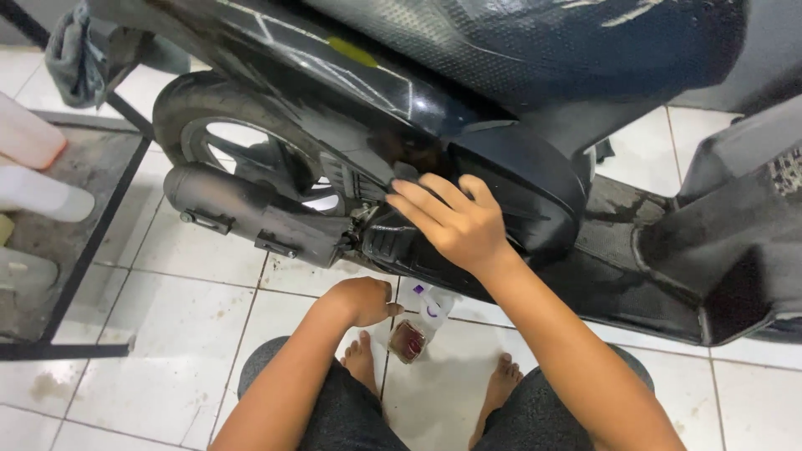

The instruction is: The person sits on the floor and scrubs the lower side panel of a black scooter using a pink sponge. They then switch to a black cloth to wipe the same area and the scooter seat. A small container and a spray bottle are visible on the floor nearby.

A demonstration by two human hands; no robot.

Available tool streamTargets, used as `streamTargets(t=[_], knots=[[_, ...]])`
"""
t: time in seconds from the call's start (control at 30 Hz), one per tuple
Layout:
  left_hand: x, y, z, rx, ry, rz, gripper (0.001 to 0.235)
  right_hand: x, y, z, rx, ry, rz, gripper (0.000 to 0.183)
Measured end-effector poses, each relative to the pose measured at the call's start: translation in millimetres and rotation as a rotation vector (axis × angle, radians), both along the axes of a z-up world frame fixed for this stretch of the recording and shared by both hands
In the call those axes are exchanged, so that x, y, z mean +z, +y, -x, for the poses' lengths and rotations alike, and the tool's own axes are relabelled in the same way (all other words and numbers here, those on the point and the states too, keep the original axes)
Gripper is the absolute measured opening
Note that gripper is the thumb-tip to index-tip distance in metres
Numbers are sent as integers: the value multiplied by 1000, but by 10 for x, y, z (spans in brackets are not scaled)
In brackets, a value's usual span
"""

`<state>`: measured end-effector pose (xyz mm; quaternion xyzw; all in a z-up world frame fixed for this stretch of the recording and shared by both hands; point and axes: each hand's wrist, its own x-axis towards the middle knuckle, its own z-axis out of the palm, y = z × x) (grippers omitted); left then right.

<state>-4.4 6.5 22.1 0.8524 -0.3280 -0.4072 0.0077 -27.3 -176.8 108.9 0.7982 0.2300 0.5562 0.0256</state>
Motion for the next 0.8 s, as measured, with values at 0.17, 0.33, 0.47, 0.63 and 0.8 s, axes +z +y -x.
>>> streamTargets(t=[0.17, 0.33, 0.47, 0.63, 0.8], knots=[[70, -46, 39, 7, 13, -13, 55, 38, 36, -29, -9, -46, -115, 11], [97, 13, 26, 23, 17, -13, 52, -131, -99, 71, 6, -43, -187, 20], [54, 22, 57, 46, 2, -8, 52, -121, -151, 9, 23, -89, -272, 27], [83, 33, 62, 55, 6, -25, 51, 140, -57, -120, 32, -132, -407, 24], [37, 11, 34, 76, -18, -30, 51, 217, -161, -112, -27, -79, -570, 25]])
